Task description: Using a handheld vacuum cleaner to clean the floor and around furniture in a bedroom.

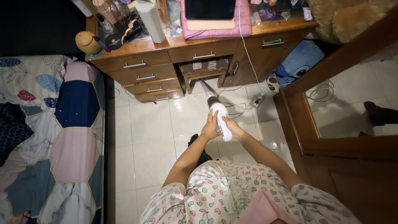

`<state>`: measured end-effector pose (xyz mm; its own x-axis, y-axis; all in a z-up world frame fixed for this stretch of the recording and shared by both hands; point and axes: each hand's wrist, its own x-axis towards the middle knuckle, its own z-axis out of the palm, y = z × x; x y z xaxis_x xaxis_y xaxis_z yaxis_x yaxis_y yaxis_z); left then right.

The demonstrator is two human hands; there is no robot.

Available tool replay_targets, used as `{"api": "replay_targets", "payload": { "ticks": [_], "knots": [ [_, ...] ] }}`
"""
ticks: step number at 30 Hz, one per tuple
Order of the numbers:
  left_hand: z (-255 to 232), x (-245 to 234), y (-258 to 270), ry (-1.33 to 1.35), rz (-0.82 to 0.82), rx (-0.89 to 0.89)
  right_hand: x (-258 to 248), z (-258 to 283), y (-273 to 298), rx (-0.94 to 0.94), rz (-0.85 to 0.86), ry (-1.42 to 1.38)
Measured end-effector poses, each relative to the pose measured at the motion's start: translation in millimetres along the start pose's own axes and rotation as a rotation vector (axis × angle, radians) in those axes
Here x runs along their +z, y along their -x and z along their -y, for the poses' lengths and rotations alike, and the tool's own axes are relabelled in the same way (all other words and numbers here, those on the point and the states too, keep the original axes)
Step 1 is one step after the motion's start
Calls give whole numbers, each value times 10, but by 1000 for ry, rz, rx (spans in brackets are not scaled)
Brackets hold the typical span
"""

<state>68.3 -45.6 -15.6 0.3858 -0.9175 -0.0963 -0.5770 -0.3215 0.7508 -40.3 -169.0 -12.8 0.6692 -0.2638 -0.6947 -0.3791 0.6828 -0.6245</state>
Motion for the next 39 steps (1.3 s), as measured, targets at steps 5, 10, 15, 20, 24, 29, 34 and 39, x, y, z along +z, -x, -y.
{"api": "replay_targets", "payload": {
  "ticks": [5,10,15,20,24,29,34,39],
  "knots": [
    [51,-211,-269,-101,108,-43,-159,35,-828,-27,-6,54],
    [308,-288,-533,-186,214,-98,-85,-115,-1343,-39,-72,100],
    [567,-431,-571,-365,363,-73,45,-488,-1634,-74,-68,22],
    [670,-483,-455,-378,417,-163,86,-743,-1837,-115,-101,27],
    [500,-541,-318,-137,328,-145,259,-533,-1456,-63,-219,26],
    [448,-566,-49,124,72,7,745,-124,-303,74,-251,-104],
    [215,-793,219,253,-51,80,963,-18,278,107,-154,-285],
    [313,-1049,94,235,-84,313,1289,-24,259,47,-166,-521]
  ]
}}
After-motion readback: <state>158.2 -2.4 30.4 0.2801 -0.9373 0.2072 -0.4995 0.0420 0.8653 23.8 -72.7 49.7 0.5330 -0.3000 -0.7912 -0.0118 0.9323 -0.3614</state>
